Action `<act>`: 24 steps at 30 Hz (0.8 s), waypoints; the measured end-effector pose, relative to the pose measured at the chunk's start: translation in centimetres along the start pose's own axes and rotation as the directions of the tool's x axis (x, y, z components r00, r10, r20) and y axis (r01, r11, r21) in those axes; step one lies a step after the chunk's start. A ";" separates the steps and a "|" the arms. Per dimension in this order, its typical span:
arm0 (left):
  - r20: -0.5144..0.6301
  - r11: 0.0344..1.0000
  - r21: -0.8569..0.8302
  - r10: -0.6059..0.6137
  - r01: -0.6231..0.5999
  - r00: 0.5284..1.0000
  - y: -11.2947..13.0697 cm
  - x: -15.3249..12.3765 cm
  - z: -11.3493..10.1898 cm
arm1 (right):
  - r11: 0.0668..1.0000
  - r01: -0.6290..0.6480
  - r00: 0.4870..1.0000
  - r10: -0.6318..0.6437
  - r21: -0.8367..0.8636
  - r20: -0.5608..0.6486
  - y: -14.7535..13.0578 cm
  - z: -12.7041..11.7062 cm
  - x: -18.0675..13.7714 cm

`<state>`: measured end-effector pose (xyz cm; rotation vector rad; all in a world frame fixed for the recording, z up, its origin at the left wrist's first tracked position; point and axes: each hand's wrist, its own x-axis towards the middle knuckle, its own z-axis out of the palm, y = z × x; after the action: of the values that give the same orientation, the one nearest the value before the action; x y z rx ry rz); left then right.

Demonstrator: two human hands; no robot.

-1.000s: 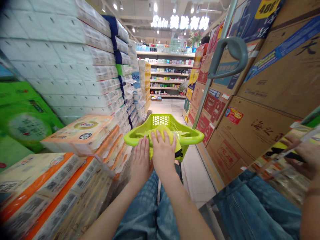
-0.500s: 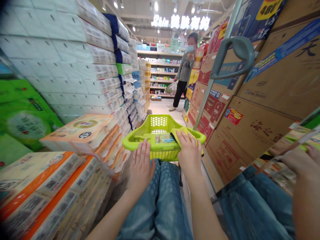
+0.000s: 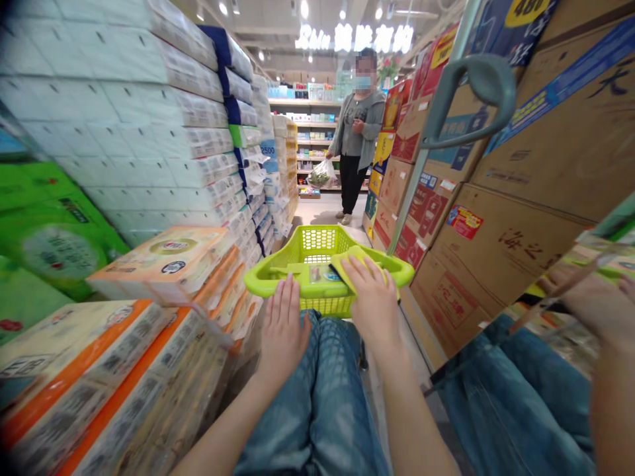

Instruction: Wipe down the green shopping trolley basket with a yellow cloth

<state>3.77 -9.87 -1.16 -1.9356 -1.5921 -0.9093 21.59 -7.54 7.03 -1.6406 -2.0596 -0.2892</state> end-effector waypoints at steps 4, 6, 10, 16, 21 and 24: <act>0.004 1.000 0.001 -0.007 0.007 1.000 0.2 0.0 -0.3 | 0.983 -0.175 0.984 0.173 -0.051 -0.039 0.9 0.4 0.0; 0.005 1.000 0.008 -0.015 0.015 1.000 0.3 0.0 -0.3 | 0.986 -0.152 0.988 0.149 -0.074 -0.045 -1.0 0.9 -0.2; -0.001 1.000 0.021 -0.007 0.007 1.000 0.3 -0.1 -0.1 | 0.995 0.104 0.994 -0.104 -0.011 -0.031 -5.6 1.6 -1.0; 0.015 1.000 0.012 0.006 -0.006 1.000 -0.1 -0.1 0.1 | 0.987 0.155 0.982 -0.148 0.052 -0.117 -2.1 2.3 -1.7; 0.011 1.000 -0.011 0.000 0.000 1.000 0.1 0.1 -0.1 | 0.977 -0.126 0.924 0.178 0.171 -0.337 2.2 4.2 -1.9; 0.007 1.000 -0.008 -0.016 0.016 1.000 0.1 0.1 0.0 | 0.952 -0.170 0.904 0.253 0.254 -0.345 -0.1 5.2 -2.5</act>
<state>3.87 -9.79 -1.06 -1.9365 -1.6120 -0.9176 20.67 -7.35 1.34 -1.5229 -1.5543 -0.2658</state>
